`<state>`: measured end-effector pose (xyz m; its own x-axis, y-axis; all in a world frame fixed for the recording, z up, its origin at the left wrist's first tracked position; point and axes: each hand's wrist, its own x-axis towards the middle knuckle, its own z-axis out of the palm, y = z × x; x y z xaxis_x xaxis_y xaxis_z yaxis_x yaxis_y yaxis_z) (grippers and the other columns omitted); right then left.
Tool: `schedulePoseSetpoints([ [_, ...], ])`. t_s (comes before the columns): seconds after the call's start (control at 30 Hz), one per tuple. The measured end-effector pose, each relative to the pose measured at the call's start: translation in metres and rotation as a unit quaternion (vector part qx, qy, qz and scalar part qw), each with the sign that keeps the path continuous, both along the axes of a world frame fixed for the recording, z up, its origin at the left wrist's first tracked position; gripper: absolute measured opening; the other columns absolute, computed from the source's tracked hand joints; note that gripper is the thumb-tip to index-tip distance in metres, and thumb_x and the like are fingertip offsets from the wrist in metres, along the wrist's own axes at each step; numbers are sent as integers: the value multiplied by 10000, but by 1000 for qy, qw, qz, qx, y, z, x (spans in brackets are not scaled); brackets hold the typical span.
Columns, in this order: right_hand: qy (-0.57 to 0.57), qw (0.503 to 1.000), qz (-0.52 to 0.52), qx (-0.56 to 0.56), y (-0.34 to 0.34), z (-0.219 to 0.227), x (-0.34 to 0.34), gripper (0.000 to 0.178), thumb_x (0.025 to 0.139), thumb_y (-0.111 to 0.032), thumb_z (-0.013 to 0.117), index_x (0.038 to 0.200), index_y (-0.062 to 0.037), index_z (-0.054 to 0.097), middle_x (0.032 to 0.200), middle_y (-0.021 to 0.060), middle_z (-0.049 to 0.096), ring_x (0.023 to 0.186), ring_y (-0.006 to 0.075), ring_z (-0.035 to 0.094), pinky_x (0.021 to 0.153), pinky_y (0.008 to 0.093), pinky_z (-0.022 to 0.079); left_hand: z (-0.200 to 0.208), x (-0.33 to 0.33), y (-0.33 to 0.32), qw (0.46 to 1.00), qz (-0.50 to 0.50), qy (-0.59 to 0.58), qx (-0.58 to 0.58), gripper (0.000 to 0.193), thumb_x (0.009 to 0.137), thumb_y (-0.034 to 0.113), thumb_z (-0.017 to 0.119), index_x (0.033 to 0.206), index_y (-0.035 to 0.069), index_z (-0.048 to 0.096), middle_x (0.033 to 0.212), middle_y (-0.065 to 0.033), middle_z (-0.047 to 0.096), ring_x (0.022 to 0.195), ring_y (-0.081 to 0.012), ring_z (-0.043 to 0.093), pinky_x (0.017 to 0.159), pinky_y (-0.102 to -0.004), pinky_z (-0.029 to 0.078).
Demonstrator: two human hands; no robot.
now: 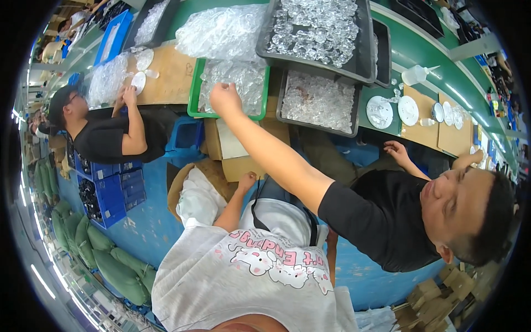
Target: Sorting small lighting components into trays and moving material crates across a factory floor.
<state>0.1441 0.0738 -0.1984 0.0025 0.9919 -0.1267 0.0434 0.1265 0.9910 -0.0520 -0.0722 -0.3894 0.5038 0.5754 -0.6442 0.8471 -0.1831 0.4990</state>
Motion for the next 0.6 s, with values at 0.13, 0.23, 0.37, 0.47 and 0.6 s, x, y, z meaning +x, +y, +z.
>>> schedulePoseSetpoints([
  [0.13,77,994,-71,41,37,-40,14,238,749,-240,465,950,-129,526,901,49,526,706,167,515,611,289,424,-16,-14,-1,1000,17,-15,-2,230,686,198,414,793,49,553,775,-166,551,758,-298,526,664,-338,407],
  [0.23,-143,929,-81,333,38,-49,31,149,736,-124,448,841,-39,510,796,75,531,711,162,519,622,281,426,-21,-18,-1,1000,14,-13,-2,231,687,199,413,795,47,551,777,-160,553,757,-297,527,664,-336,408],
  [0.37,-216,861,-63,457,20,-46,35,96,726,-42,444,773,19,501,728,83,530,720,149,514,637,266,423,-13,-13,-3,1000,24,-1,-10,231,694,200,391,772,61,558,762,-198,533,741,-334,515,659,-376,409],
  [0.47,21,950,8,312,-6,-5,11,86,723,-32,468,786,14,505,734,56,519,737,118,493,660,237,409,-26,-22,0,999,37,-29,-22,229,696,205,397,762,60,562,763,-197,533,742,-334,514,657,-374,408],
  [0.6,80,985,-17,152,-8,-6,26,105,719,-14,475,810,24,509,750,66,521,739,125,496,673,224,406,-52,-7,5,997,19,-60,-37,225,692,199,404,756,53,562,767,-193,534,747,-333,512,659,-375,406],
])
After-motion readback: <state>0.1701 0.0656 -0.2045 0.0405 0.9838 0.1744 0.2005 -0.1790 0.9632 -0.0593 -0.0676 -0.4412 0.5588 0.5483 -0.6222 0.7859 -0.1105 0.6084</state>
